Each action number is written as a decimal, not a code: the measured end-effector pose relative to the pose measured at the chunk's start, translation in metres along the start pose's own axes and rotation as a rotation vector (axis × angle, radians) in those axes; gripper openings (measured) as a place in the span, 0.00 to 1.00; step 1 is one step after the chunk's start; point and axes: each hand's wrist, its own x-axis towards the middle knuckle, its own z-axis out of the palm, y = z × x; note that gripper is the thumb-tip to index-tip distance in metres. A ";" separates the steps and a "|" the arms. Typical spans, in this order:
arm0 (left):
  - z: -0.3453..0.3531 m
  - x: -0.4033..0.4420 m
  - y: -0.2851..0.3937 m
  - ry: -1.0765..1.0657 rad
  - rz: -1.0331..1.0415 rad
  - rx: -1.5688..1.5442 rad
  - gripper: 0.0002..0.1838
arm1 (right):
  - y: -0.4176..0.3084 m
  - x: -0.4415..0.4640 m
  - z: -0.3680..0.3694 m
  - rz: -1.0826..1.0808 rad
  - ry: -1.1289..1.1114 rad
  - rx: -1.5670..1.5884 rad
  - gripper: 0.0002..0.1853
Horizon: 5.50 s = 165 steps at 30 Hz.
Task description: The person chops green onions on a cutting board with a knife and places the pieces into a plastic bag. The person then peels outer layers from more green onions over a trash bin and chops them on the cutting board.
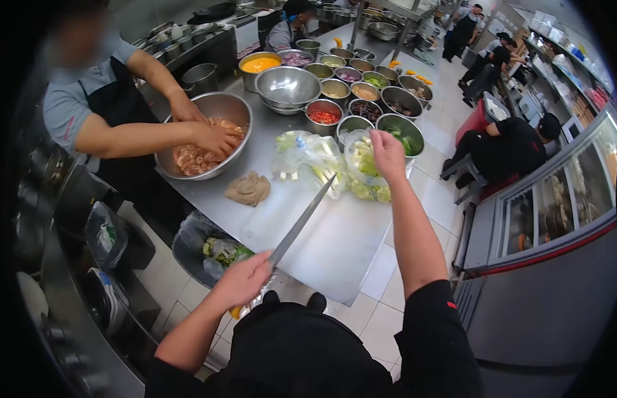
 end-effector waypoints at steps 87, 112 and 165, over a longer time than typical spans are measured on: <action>-0.060 -0.009 -0.109 -0.012 0.120 0.447 0.30 | -0.004 -0.046 0.187 0.237 -0.742 -0.899 0.19; -0.038 0.097 -0.045 0.259 0.463 0.622 0.28 | -0.076 -0.034 0.106 0.480 -0.675 -0.446 0.31; 0.042 0.115 -0.027 -0.196 0.152 -0.797 0.20 | -0.117 -0.202 0.046 0.699 -0.433 0.436 0.13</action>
